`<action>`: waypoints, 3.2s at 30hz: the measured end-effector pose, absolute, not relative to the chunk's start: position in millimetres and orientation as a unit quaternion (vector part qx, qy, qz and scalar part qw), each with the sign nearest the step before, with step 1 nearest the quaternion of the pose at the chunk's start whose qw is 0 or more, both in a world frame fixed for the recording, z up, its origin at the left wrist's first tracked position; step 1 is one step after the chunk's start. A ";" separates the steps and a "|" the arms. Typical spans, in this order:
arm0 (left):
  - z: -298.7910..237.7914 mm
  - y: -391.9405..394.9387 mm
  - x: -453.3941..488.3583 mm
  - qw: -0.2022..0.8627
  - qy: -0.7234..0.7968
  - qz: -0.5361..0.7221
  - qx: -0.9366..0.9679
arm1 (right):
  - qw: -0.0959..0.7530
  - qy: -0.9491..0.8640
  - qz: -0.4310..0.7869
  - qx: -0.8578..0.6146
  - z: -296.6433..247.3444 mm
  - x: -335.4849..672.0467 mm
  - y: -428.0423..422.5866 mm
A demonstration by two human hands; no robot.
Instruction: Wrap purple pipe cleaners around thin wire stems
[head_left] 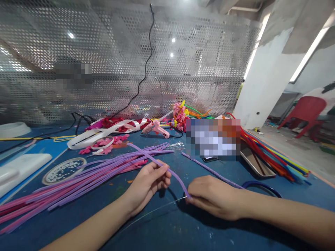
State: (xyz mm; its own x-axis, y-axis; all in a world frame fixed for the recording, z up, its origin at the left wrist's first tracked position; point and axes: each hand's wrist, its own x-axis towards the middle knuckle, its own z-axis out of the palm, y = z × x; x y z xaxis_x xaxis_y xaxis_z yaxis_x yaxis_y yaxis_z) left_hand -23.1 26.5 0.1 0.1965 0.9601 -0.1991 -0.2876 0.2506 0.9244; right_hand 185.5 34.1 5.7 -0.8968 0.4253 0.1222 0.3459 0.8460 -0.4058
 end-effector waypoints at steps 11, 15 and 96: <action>2.5 25.9 -28.6 0.695 0.386 0.472 0.381 | 0.267 -0.871 0.303 -0.278 3.4 195.2 28.2; 1.9 16.7 -26.1 0.563 0.425 0.466 0.534 | 0.375 -0.788 0.310 -0.378 -1.4 192.4 34.7; 34.1 61.6 -84.3 0.526 0.493 0.537 0.438 | 0.495 -0.579 0.583 -0.284 -6.7 190.4 57.3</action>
State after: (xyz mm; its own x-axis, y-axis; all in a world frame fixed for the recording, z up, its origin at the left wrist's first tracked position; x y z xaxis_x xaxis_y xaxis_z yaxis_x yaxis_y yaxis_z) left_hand -84.3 61.6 34.1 -0.0632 0.9968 -0.0479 -0.1337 0.0391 0.9902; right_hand 190.4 57.3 -6.7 -0.3490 0.9055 0.2412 -0.2468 0.1595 -0.9559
